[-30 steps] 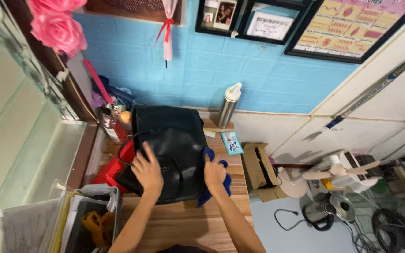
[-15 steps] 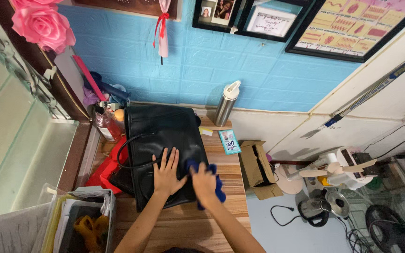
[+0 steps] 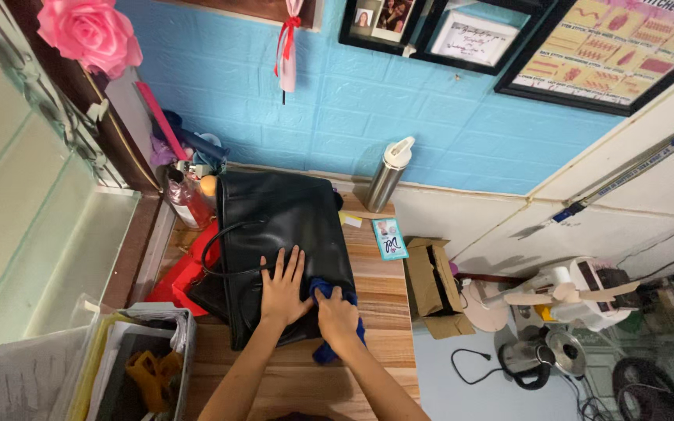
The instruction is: The person wipes the exterior and interior of a black handbag with a blue cloth. They open the bag, wipe the inside, then close it and continue wiping the outside surfaces and handles.
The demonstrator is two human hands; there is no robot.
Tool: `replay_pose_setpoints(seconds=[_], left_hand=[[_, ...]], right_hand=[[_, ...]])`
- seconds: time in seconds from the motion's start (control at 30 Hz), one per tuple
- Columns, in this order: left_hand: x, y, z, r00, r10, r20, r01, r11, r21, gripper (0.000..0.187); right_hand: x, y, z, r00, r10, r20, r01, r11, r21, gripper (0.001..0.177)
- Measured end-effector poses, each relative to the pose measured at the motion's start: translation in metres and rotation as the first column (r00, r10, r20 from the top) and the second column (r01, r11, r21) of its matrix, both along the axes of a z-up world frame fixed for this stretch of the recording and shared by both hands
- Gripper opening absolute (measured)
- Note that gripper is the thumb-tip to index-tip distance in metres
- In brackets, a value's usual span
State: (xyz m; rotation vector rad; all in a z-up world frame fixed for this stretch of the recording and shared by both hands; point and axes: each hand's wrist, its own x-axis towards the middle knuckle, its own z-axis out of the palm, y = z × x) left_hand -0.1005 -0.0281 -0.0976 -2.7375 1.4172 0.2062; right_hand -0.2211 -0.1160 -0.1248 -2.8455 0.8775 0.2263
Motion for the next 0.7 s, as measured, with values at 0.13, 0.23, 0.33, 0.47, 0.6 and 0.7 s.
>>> replay_pose_setpoints(seconds=[0.13, 0.23, 0.33, 0.47, 0.6, 0.7], left_hand=[[-0.007, 0.007, -0.003, 0.999, -0.016, 0.050, 0.016, 1.000, 0.018, 0.111], [-0.004, 0.003, 0.002, 0.997, -0.021, 0.076, 0.020, 1.000, 0.013, 0.110], [-0.005, 0.002, 0.003, 1.000, -0.017, 0.000, 0.017, 0.998, 0.055, 0.112], [-0.002, 0.005, -0.001, 1.000, -0.021, -0.015, 0.020, 0.999, -0.034, 0.107], [-0.007, 0.010, -0.014, 0.998, -0.039, 0.041, 0.045, 0.989, -0.141, 0.102], [-0.004, 0.009, -0.014, 0.999, -0.028, 0.030, 0.033, 0.982, -0.186, 0.101]], right_hand=[[0.016, 0.002, -0.007, 0.995, -0.020, 0.098, 0.026, 0.998, -0.053, 0.050], [0.019, 0.004, -0.007, 0.997, -0.036, 0.065, 0.041, 0.997, -0.064, 0.042], [-0.003, 0.012, -0.011, 0.999, -0.045, 0.001, 0.045, 0.999, 0.005, 0.045], [0.013, -0.019, -0.022, 0.992, 0.049, 0.118, -0.038, 0.995, -0.090, 0.043], [0.048, -0.068, -0.036, 0.984, -0.067, 0.164, 0.098, 0.976, -0.193, 0.038], [0.046, -0.062, -0.039, 0.979, -0.074, 0.191, 0.135, 0.936, -0.324, 0.042]])
